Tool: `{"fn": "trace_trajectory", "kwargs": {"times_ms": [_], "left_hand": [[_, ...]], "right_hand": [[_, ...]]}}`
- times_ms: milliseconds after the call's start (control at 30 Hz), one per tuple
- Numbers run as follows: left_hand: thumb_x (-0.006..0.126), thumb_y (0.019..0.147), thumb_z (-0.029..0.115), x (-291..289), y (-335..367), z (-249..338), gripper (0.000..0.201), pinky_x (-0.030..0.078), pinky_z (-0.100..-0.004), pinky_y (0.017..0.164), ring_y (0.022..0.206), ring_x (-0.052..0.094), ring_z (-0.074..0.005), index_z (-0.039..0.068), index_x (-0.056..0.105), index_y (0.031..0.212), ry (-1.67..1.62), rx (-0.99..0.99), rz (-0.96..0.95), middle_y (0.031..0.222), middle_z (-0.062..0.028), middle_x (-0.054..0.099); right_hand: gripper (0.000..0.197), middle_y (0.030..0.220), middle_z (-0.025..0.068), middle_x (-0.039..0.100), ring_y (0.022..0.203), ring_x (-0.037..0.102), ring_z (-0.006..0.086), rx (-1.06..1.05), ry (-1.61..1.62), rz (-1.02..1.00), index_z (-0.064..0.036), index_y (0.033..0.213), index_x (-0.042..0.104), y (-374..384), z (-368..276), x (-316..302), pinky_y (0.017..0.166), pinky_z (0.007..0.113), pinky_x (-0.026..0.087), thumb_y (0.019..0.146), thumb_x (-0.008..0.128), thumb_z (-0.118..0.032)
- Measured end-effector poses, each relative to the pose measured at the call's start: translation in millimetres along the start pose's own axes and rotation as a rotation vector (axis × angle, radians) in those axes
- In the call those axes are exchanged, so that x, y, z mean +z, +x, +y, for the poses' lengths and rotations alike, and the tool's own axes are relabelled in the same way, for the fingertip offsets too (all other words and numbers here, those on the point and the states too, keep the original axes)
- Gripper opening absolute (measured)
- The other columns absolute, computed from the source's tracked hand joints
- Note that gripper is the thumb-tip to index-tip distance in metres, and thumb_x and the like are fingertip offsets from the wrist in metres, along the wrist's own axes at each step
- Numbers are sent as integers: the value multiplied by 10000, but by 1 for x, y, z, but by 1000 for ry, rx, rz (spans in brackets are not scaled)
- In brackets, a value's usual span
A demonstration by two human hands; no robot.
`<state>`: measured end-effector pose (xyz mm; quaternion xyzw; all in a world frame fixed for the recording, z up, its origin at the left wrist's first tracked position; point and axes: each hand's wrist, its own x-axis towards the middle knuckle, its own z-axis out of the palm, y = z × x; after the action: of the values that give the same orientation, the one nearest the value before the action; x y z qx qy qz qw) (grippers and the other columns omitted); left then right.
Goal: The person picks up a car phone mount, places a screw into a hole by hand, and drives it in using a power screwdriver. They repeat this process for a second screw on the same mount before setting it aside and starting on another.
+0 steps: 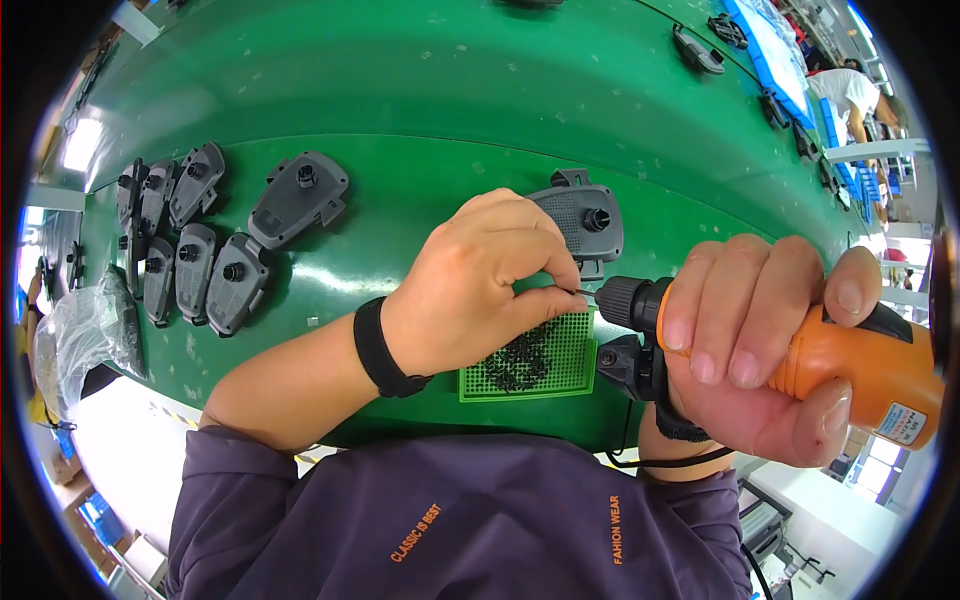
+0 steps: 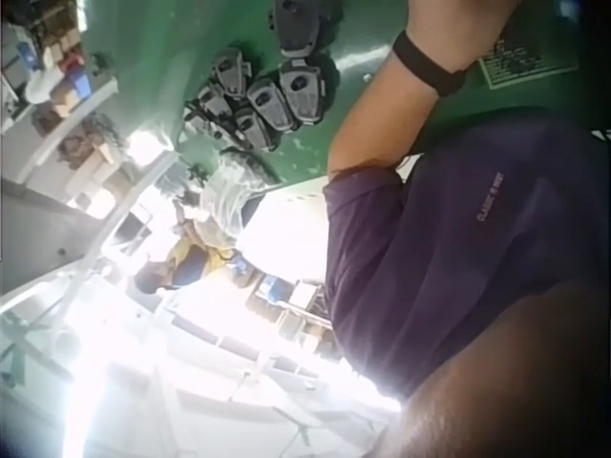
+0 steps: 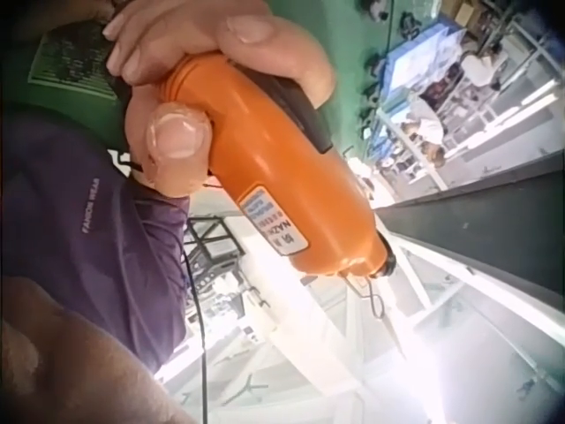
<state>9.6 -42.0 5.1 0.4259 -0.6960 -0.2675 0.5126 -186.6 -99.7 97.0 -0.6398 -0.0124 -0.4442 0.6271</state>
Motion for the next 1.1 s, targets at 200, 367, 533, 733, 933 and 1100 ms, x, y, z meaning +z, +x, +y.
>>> {"fn": "trace_trajectory", "kwargs": {"times_ms": [200, 367, 533, 733, 933, 1100], "left_hand": [[853, 670, -14, 0, -2, 2, 228, 510, -354, 762, 852, 632, -230, 79, 718, 828, -49, -42, 11, 875, -38, 680], [842, 694, -24, 0, -3, 2, 203, 516, -353, 778, 872, 641, -228, 66, 728, 836, -136, -79, -22, 912, -55, 698], [830, 729, 17, -1, -2, -1, 166, 535, -368, 818, 918, 665, -250, 64, 740, 860, -178, -27, -60, 964, -65, 719], [823, 757, 63, -6, 4, 2, 158, 536, -413, 925, 1065, 675, -278, 57, 708, 864, -50, 0, -44, 1081, -83, 721], [798, 770, 34, 1, 2, -2, 185, 448, -496, 1096, 1293, 594, -339, 51, 646, 874, 385, 125, -248, 1252, -104, 698], [786, 789, 48, 1, 1, -4, 172, 430, -515, 1124, 1316, 584, -307, 57, 626, 852, 408, 86, -259, 1268, -86, 696]], "right_hand": [[430, 807, 19, 578, 663, 570, 151, -2, -10, 17, -130, 1265, 466, 0, 3, 4, 669, 331, 490, 955, 663, -354], [436, 805, 26, 583, 653, 567, 153, -2, -17, -6, -127, 1265, 459, -1, -1, 1, 663, 339, 500, 955, 661, -358], [444, 798, 39, 590, 641, 566, 164, -26, -67, 16, -107, 1262, 458, -6, 6, 1, 651, 353, 515, 954, 661, -355], [426, 783, 53, 577, 636, 558, 183, -73, -130, 98, -71, 1260, 474, -21, 14, -26, 643, 361, 514, 964, 612, -343], [421, 766, 62, 553, 626, 541, 188, -44, -158, 250, -48, 1264, 491, -24, 17, -48, 631, 368, 503, 970, 560, -342], [423, 748, 68, 541, 610, 532, 188, -22, -164, 272, -32, 1254, 496, -23, 25, -49, 625, 372, 500, 967, 552, -337]]}}
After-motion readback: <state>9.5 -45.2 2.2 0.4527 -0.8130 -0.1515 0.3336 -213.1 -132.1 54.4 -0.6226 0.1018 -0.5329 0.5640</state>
